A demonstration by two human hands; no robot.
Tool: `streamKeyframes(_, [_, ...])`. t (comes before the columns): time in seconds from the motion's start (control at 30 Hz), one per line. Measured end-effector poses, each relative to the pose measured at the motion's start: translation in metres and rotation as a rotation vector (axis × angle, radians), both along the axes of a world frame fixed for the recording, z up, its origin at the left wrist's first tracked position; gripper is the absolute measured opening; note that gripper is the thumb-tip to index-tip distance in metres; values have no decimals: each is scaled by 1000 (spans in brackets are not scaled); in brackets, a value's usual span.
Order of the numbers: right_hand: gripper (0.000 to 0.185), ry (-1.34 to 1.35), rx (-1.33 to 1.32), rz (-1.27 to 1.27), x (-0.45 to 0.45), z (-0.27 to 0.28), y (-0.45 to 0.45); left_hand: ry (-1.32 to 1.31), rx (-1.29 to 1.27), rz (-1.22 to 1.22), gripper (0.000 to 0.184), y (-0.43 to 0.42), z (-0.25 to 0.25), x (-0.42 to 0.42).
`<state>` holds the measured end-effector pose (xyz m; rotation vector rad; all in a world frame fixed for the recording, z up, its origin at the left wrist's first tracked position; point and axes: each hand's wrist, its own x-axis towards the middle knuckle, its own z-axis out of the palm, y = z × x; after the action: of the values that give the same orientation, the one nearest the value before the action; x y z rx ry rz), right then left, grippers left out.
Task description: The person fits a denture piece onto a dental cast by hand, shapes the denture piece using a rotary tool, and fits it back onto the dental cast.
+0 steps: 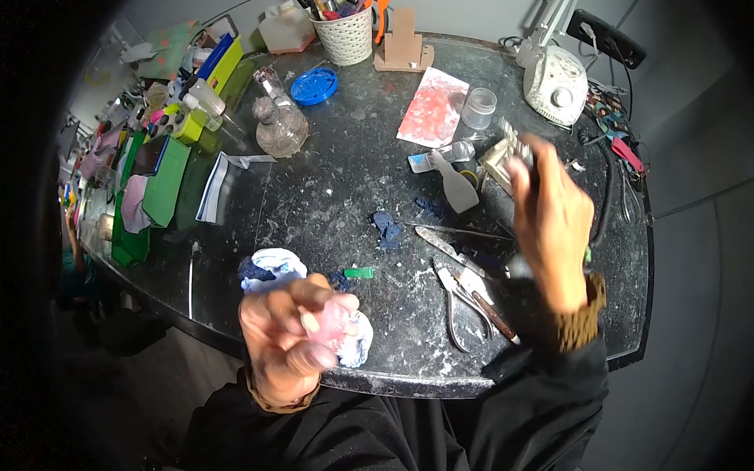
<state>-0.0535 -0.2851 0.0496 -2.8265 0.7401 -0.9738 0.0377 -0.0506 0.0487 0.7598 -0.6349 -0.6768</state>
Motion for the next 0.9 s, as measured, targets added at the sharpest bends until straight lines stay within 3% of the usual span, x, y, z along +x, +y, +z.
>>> streamKeyframes(0.03, [21,-47,134,130,-8,7,13,-230,4,67,23,-4,1,4])
streamKeyframes(0.07, [28,-91,269,258,-15,13,25,-301,15,103,22,-3,-1,5])
streamKeyframes(0.13, [50,-8,255,430,-26,28,47,-453,36,138,22,-3,0,7])
streamKeyframes(0.2, [62,56,273,432,-28,33,64,-480,34,150,22,-3,0,5])
streamKeyframes(0.37, [61,69,198,446,-29,32,70,-578,110,187,25,-2,-1,0])
streamKeyframes(0.9, [56,166,199,463,-28,32,75,-490,182,178,22,-4,-2,-2])
